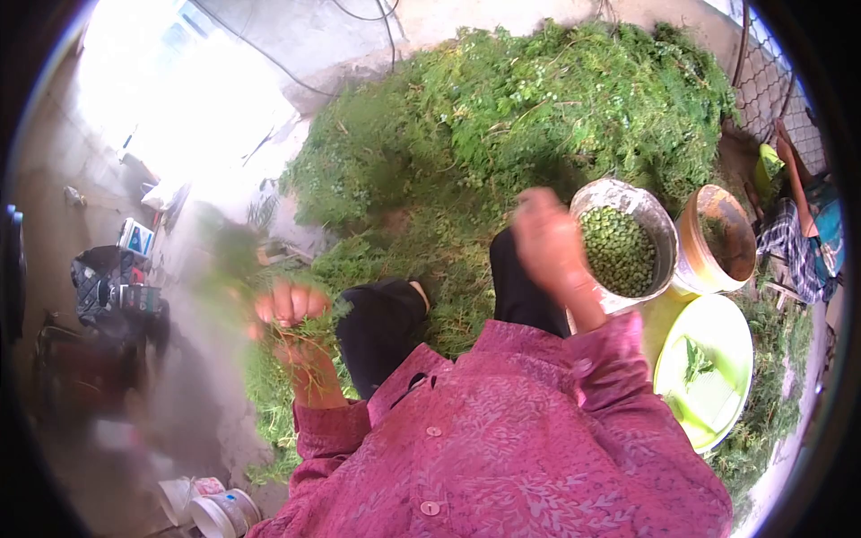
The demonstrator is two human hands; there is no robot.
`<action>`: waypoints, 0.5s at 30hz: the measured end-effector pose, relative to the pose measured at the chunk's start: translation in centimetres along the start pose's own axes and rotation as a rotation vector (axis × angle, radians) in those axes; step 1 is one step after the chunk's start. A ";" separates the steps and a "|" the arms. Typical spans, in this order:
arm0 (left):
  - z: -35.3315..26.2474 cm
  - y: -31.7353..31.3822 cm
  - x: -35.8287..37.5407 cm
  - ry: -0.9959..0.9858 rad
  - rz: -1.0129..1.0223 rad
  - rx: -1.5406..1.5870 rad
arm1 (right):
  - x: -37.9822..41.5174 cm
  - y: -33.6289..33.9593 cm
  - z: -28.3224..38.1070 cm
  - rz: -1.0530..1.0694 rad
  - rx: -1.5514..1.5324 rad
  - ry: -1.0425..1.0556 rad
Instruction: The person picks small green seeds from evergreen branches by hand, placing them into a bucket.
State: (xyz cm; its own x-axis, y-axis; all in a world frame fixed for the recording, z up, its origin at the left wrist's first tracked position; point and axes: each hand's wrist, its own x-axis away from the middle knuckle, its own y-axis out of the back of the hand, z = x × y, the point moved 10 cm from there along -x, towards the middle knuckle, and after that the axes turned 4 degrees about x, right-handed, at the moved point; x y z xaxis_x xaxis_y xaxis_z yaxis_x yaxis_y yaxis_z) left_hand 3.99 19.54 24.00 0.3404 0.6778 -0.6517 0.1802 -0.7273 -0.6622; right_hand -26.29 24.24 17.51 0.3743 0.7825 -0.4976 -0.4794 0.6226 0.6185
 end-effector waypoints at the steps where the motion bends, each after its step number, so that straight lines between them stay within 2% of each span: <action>1: 1.1 1.1 -0.5 0.003 -0.004 -0.012 | -0.7 2.2 -2.1 0.041 -0.113 -0.220; 3: 1.9 -2.3 0.4 0.013 0.653 0.614 | -1.3 5.9 -7.0 -0.168 -0.100 -0.243; 4: 3.0 -1.3 0.4 0.047 0.349 0.589 | -1.7 6.1 -9.6 -0.151 0.123 -0.226; 5: 3.1 -1.1 0.2 0.044 0.349 0.592 | -1.5 5.7 -12.6 -0.133 0.349 -0.206; 6: 3.5 -2.1 0.5 0.119 0.518 0.649 | -0.7 4.4 -16.0 0.002 0.593 -0.179; 7: 3.8 -3.3 1.1 0.192 0.692 0.697 | 0.7 4.0 -18.3 0.200 0.717 -0.427; 8: 4.8 -3.3 0.1 0.142 0.238 0.609 | 0.7 3.9 -18.6 0.156 0.664 -0.347; 9: 4.9 -3.4 0.0 0.141 0.233 0.605 | 1.0 3.6 -19.1 0.117 0.606 -0.273; 11: 5.4 -4.5 0.2 0.218 0.307 0.615 | 0.9 1.7 -16.9 0.287 0.313 -0.469; 13: 6.3 -4.5 0.1 0.237 0.293 0.625 | 0.2 -0.5 -11.1 0.319 -0.040 -0.313; 15: 6.8 -4.5 0.9 0.305 0.450 0.639 | -0.2 -3.0 -6.3 0.424 -0.350 -0.278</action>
State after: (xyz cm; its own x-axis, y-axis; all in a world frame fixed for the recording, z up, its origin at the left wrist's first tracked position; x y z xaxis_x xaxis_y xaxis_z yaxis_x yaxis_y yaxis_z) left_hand -2.79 24.16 23.89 0.5057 0.2118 -0.8363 -0.5591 -0.6578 -0.5047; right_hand -29.94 22.17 11.94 0.2639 0.9635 -0.0455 -0.8464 0.2540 0.4681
